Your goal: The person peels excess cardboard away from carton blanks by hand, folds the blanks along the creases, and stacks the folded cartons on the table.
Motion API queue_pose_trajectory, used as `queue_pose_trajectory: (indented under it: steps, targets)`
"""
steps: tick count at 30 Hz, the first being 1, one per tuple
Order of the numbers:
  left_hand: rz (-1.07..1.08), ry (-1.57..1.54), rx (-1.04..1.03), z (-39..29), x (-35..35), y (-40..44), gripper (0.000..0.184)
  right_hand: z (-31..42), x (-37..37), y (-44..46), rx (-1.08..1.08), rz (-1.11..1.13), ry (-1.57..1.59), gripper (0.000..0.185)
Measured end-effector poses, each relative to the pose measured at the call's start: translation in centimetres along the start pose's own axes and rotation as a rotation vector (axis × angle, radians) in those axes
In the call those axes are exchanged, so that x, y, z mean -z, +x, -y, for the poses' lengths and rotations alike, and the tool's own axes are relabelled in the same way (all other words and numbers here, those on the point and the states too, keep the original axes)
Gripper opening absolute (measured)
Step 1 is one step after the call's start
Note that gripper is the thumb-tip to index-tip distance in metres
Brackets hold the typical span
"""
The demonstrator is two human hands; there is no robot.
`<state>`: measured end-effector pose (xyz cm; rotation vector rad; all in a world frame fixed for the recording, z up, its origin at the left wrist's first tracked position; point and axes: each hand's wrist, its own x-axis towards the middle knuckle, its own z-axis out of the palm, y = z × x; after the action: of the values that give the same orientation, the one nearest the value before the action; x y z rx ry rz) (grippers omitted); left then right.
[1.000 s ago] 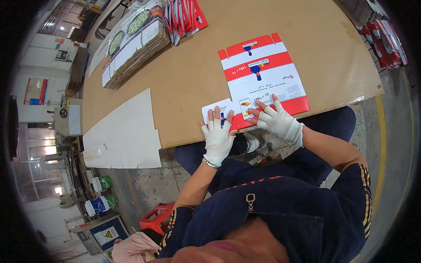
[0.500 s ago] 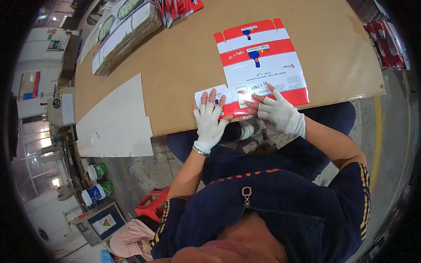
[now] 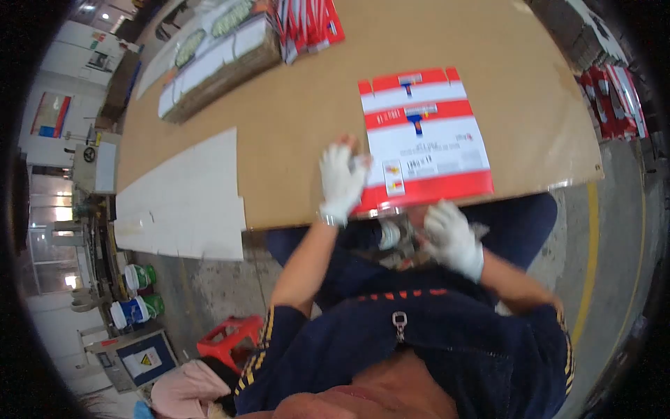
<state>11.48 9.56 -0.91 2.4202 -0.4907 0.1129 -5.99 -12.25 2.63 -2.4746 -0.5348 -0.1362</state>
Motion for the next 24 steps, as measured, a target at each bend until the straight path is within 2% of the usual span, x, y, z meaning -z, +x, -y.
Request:
queue_pose_trajectory:
  steps: [1, 2, 3, 4, 5, 6, 7, 8, 9, 10, 12, 14, 16, 17, 18, 19, 21, 22, 23, 24]
  targets:
    - [0.009, -0.058, 0.007, -1.4, 0.7, -1.1, 0.056, 1.7, -0.2, -0.9, -0.303, -0.016, 0.305, 0.033]
    - [0.042, -0.358, 0.146, -2.2, -0.3, -3.2, 0.055, 2.9, -0.4, -1.7, -0.71, 0.071, 0.841, 0.036]
    - [0.276, -1.027, 0.424, -3.9, -0.5, -5.2, 0.057, 2.5, -1.3, -3.3, -0.815, 0.049, 1.191, 0.042]
    - [0.271, -1.341, 0.6, -5.8, -1.0, -7.5, 0.051, 1.3, -2.8, -5.3, -0.8, 0.046, 1.096, 0.045]
    - [0.352, -1.333, 0.487, -7.2, -0.1, -9.5, 0.052, 2.4, -4.5, -6.1, -1.021, -0.313, 1.462, 0.048]
    - [0.439, -1.341, 0.486, -7.5, 1.1, -10.3, 0.054, 2.7, -4.0, -5.8, -1.058, -0.513, 1.364, 0.044]
    - [0.528, -1.344, 0.483, -7.7, 2.3, -11.1, 0.057, 0.9, -3.7, -6.2, -1.042, -0.54, 1.049, 0.04]
    - [0.548, -1.132, 0.413, -5.7, 4.2, -10.3, 0.062, 0.1, -0.9, -4.4, -0.993, -0.629, 1.058, 0.036]
    - [0.563, -0.918, 0.346, -3.7, 6.2, -9.5, 0.067, -2.4, 1.1, -3.4, -0.949, -0.619, 0.952, 0.038]
    - [0.477, -0.473, 0.111, -0.7, 8.8, -8.4, 0.072, -5.9, 3.3, -2.6, -0.904, -0.563, 0.814, 0.041]
    - [0.114, 0.052, 0.009, 5.7, 12.4, -9.2, 0.086, -12.7, 7.8, 0.7, -0.803, -0.451, 0.599, 0.046]
    - [0.171, 0.473, 0.241, 9.5, 17.8, -9.9, 0.098, -18.0, 11.1, 7.3, -0.74, -0.385, 0.444, 0.049]
    - [0.123, 0.849, 0.286, 10.6, 21.4, -11.5, 0.084, -22.8, 12.7, 15.8, -0.657, -0.326, 0.242, 0.045]
    - [0.092, 0.938, 0.339, 12.6, 21.5, -13.3, 0.074, -27.2, 11.6, 20.1, -0.536, -0.394, 0.239, 0.038]
    - [0.103, 0.915, 0.408, 14.5, 21.4, -15.0, 0.075, -28.8, 11.4, 25.3, -0.571, -0.34, 0.121, 0.034]
    - [0.113, 0.895, 0.477, 16.4, 21.3, -16.7, 0.076, -29.6, 10.3, 30.8, -0.604, -0.287, 0.146, 0.03]
    - [0.193, 0.631, 0.622, 19.5, 21.3, -18.5, 0.103, -29.9, 6.0, 40.7, -0.607, -0.332, 0.301, 0.024]
    - [0.151, 0.634, 0.591, 20.3, 20.9, -19.1, 0.095, -31.5, 2.6, 45.2, -0.511, -0.425, 0.31, 0.021]
    - [0.112, 0.641, 0.559, 20.8, 20.7, -19.8, 0.087, -28.3, 1.8, 48.0, -0.532, -0.374, 0.365, 0.019]
    - [0.071, 0.647, 0.526, 21.2, 20.7, -20.1, 0.079, -28.3, 0.3, 50.6, -0.551, -0.264, 0.397, 0.02]
